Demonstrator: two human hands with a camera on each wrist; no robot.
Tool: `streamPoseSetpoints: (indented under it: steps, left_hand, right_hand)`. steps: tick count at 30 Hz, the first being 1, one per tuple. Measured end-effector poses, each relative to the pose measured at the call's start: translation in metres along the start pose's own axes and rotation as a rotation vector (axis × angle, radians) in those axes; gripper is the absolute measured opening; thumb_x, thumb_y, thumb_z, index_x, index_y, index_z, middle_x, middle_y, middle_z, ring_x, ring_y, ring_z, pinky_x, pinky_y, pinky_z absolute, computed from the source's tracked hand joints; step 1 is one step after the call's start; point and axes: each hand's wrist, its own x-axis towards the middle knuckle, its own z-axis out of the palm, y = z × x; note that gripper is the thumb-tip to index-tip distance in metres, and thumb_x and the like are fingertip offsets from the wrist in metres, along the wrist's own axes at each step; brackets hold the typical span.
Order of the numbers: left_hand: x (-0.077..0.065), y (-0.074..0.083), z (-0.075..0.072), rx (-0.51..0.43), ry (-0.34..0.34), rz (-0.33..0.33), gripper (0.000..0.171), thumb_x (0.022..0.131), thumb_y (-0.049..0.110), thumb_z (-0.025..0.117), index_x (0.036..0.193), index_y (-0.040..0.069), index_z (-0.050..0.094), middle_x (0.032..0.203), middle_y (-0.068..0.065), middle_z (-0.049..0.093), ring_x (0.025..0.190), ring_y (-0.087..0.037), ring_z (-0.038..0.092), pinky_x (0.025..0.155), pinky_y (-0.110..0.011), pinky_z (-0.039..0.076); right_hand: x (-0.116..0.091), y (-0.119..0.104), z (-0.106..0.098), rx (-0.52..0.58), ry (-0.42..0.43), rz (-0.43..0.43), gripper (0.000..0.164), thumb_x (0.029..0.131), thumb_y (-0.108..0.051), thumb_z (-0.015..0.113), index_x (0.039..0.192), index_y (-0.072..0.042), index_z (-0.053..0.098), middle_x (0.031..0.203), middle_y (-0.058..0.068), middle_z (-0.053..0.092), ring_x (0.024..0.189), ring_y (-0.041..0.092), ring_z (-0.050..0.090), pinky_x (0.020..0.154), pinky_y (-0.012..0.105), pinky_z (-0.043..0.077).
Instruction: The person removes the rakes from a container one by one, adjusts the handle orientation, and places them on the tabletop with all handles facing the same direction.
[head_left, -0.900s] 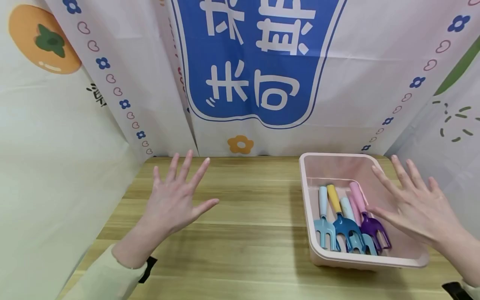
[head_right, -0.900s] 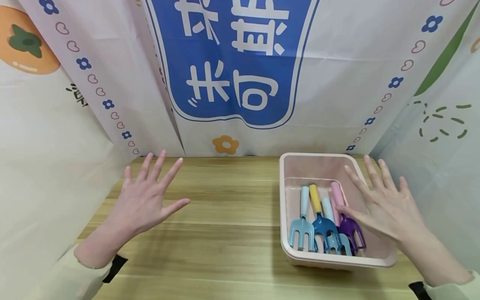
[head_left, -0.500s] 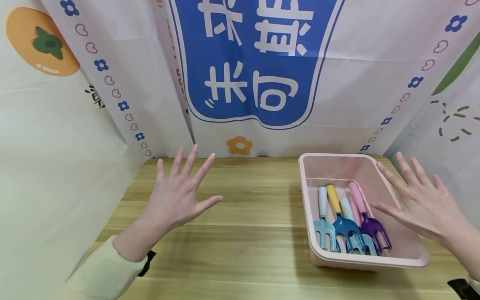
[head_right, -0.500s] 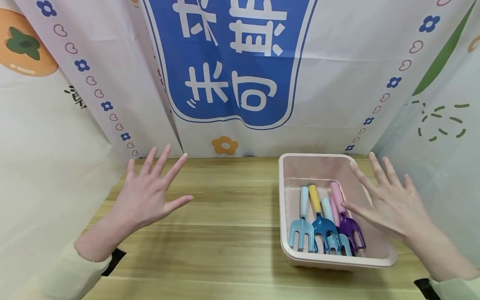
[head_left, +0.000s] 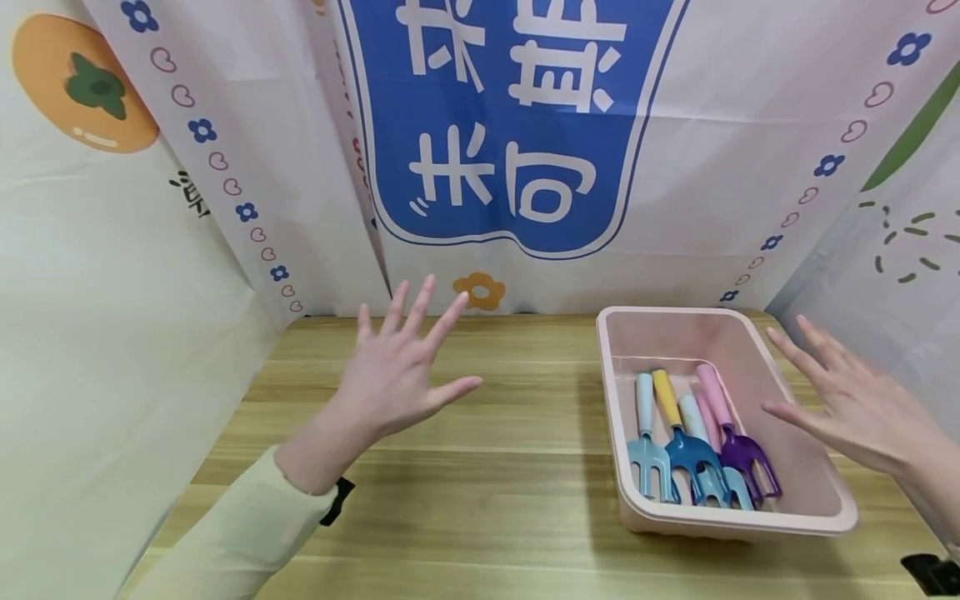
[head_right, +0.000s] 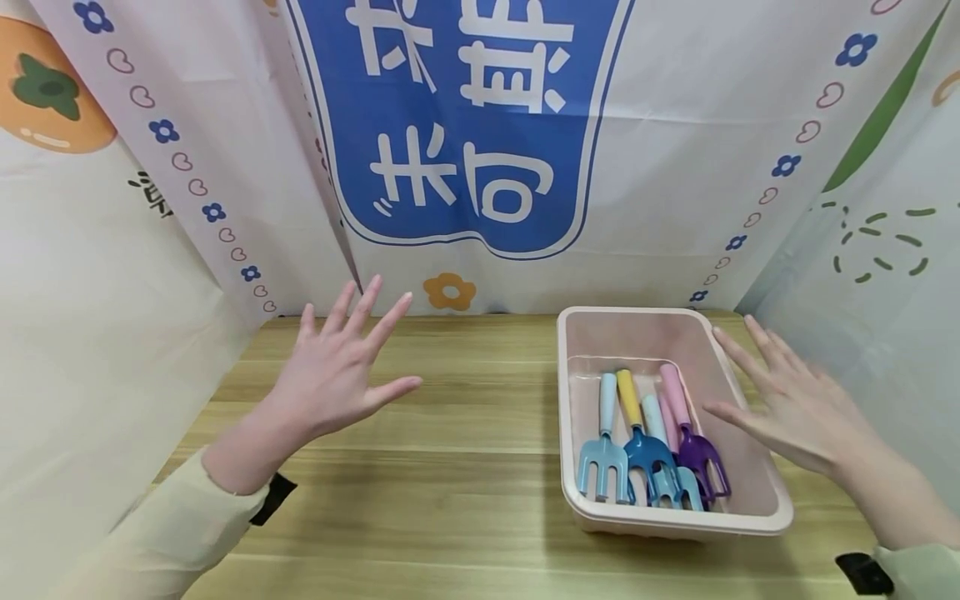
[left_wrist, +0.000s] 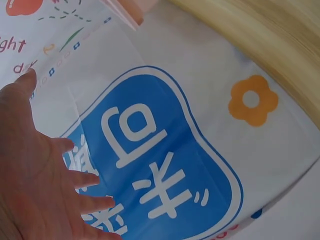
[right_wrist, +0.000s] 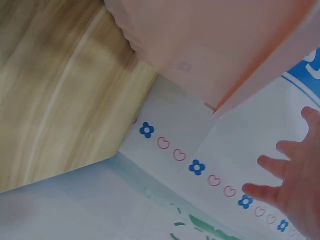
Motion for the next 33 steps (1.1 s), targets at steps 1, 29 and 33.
streamPoseSetpoints:
  steps: [1,29,33]
  left_hand:
    - [0.002,0.003,0.001,-0.008,0.000,0.007,0.092,0.084,0.083,0.029,0.155,0.035,-0.004,0.160,-0.011,-0.007,0.144,-0.042,0.002,0.101,-0.075,0.010]
    - [0.092,0.073,0.023,-0.125,-0.060,0.221,0.092,0.082,0.085,0.029,0.154,0.039,-0.005,0.161,-0.007,-0.005,0.145,-0.036,0.003,0.105,-0.069,0.014]
    - [0.104,0.076,0.024,-0.154,-0.078,0.265,0.093,0.083,0.083,0.034,0.155,0.038,-0.002,0.162,-0.005,-0.005,0.145,-0.036,0.005,0.106,-0.069,0.012]
  right_hand:
    - [-0.001,0.003,0.001,0.034,-0.013,-0.002,0.093,0.091,-0.050,0.061,0.157,-0.023,0.002,0.160,0.014,-0.012,0.140,0.051,0.006,0.086,0.079,0.023]
    - [-0.013,0.041,0.049,0.596,-0.100,0.064,0.076,0.098,-0.019,0.058,0.157,-0.025,0.010,0.148,0.035,0.026,0.123,0.056,0.032,0.087,0.066,0.036]
    - [-0.015,0.043,0.057,0.637,-0.074,0.038,0.073,0.098,-0.014,0.057,0.157,-0.025,0.015,0.157,0.014,0.023,0.130,0.024,0.039,0.087,0.026,0.045]
